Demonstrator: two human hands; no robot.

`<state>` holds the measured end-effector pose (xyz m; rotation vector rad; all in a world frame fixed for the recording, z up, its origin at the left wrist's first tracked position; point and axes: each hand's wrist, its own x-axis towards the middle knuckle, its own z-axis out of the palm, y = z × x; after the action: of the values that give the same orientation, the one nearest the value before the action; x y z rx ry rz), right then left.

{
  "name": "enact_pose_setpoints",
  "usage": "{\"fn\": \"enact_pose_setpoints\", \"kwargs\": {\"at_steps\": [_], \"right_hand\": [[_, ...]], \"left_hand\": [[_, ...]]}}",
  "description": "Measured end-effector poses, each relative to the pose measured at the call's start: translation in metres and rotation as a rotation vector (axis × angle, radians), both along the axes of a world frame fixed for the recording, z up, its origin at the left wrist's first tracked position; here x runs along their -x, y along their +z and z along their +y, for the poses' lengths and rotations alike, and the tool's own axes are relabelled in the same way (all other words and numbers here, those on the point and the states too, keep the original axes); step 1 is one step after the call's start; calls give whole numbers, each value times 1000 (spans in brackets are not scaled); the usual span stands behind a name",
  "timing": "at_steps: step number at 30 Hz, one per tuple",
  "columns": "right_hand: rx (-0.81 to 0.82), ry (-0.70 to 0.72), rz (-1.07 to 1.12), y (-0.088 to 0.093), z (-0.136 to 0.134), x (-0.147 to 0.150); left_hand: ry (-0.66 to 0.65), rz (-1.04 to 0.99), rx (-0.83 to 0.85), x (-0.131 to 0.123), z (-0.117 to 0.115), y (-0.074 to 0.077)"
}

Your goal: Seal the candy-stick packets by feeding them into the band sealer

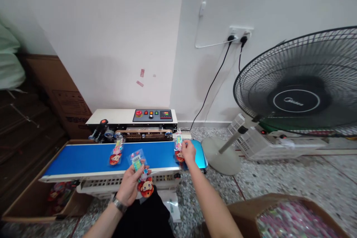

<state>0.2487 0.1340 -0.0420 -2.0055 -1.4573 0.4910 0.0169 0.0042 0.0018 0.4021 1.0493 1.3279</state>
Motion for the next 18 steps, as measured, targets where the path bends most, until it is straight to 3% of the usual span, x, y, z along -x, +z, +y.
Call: {"fn": "enact_pose_setpoints", "kwargs": {"at_steps": [4, 7, 10, 14, 16, 18], "right_hand": [[60, 93, -84, 5, 13, 19], [8, 163, -69, 12, 7, 40], [-87, 386, 167, 23, -22, 64], [7, 766, 580, 35, -75, 95], [15, 791, 627, 36, -90, 101], [-7, 699, 647, 34, -90, 96]], "left_hand": [[1, 1, 2, -1, 1, 2], [28, -43, 24, -1, 2, 8], [84, -137, 26, -2, 5, 14], [77, -170, -84, -6, 10, 17], [41, -145, -93, -8, 10, 17], [15, -93, -52, -7, 9, 16]]}}
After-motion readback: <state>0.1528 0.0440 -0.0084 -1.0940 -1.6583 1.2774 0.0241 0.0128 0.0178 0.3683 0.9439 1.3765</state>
